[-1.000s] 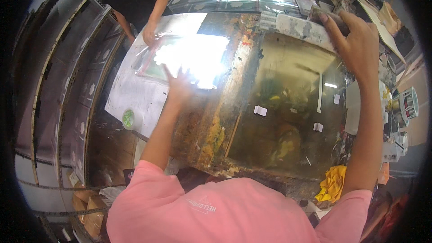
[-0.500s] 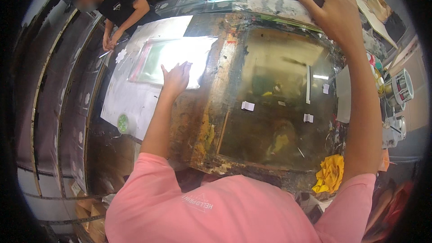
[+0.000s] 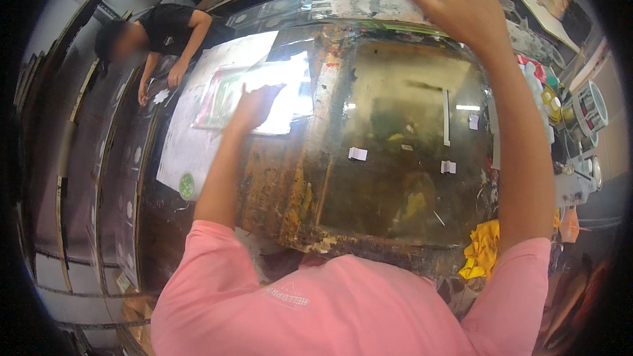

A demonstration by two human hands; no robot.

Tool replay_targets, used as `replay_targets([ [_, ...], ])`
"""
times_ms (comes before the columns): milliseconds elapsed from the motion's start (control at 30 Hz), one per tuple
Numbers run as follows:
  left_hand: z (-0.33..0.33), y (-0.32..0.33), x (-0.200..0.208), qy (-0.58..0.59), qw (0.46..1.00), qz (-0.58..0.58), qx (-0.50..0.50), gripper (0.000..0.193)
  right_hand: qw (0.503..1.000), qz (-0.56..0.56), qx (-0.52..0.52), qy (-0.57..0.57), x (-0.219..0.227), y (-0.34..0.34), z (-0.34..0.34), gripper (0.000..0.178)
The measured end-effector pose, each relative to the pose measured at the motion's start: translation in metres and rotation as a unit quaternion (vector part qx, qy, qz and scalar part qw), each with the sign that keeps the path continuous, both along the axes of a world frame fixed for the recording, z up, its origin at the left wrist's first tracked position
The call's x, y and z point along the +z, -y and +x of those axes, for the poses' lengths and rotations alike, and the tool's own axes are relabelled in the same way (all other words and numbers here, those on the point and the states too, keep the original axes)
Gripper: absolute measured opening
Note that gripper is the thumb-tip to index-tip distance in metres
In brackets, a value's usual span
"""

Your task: The person repeatedly applies ink to a screen-printing frame and uses a squeegee to pull the ink across the mesh onto a sheet below. The person lifts the frame, repositions it, and repeats the squeegee stroke multiple times. Another person works at a nearby station in the background.

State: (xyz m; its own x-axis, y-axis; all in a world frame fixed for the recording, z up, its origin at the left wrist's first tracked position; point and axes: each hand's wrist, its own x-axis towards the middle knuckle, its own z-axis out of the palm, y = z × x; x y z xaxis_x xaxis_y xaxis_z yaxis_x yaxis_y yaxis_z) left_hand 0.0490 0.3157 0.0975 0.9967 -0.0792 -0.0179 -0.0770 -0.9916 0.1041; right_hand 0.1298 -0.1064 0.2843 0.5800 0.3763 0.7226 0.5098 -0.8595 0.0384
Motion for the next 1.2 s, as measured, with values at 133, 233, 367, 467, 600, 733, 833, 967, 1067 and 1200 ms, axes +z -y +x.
replay_targets([
  [133,-0.005,0.129,-0.044,-0.025,0.994,0.028,-0.099,0.060,0.997,-0.017,-0.032,-0.063,0.002,-0.001,-0.007,0.065],
  [233,-0.020,0.214,-0.087,-0.016,0.989,-0.069,-0.129,0.109,1.000,0.013,-0.003,0.004,-0.002,-0.001,-0.007,0.071],
  [367,-0.019,0.289,-0.109,0.055,0.973,-0.102,-0.201,0.137,1.000,0.011,0.000,-0.018,-0.004,0.000,-0.008,0.072],
  [467,-0.017,0.323,-0.109,0.059,0.965,-0.119,-0.225,0.138,0.999,0.009,0.001,-0.049,0.002,0.002,-0.007,0.073],
  [600,-0.024,0.343,-0.107,0.067,0.957,-0.125,-0.251,0.134,0.998,-0.007,0.008,-0.064,0.006,0.005,0.002,0.073],
  [733,-0.032,0.345,-0.107,0.090,0.952,-0.131,-0.261,0.130,0.999,0.006,0.032,-0.020,0.004,0.001,0.013,0.073],
  [833,-0.034,0.344,-0.106,0.120,0.949,-0.149,-0.252,0.125,0.999,-0.014,-0.019,-0.033,0.010,-0.002,0.012,0.074],
  [967,-0.033,0.342,-0.107,0.107,0.948,-0.163,-0.250,0.124,0.994,-0.033,-0.035,-0.093,0.025,0.000,0.005,0.075],
  [1067,-0.034,0.342,-0.108,0.102,0.950,-0.160,-0.249,0.123,0.992,-0.008,-0.017,-0.123,0.026,0.004,0.002,0.075],
  [1200,-0.035,0.343,-0.108,0.127,0.943,-0.182,-0.247,0.116,0.999,0.017,-0.003,-0.048,0.015,-0.002,0.004,0.076],
])
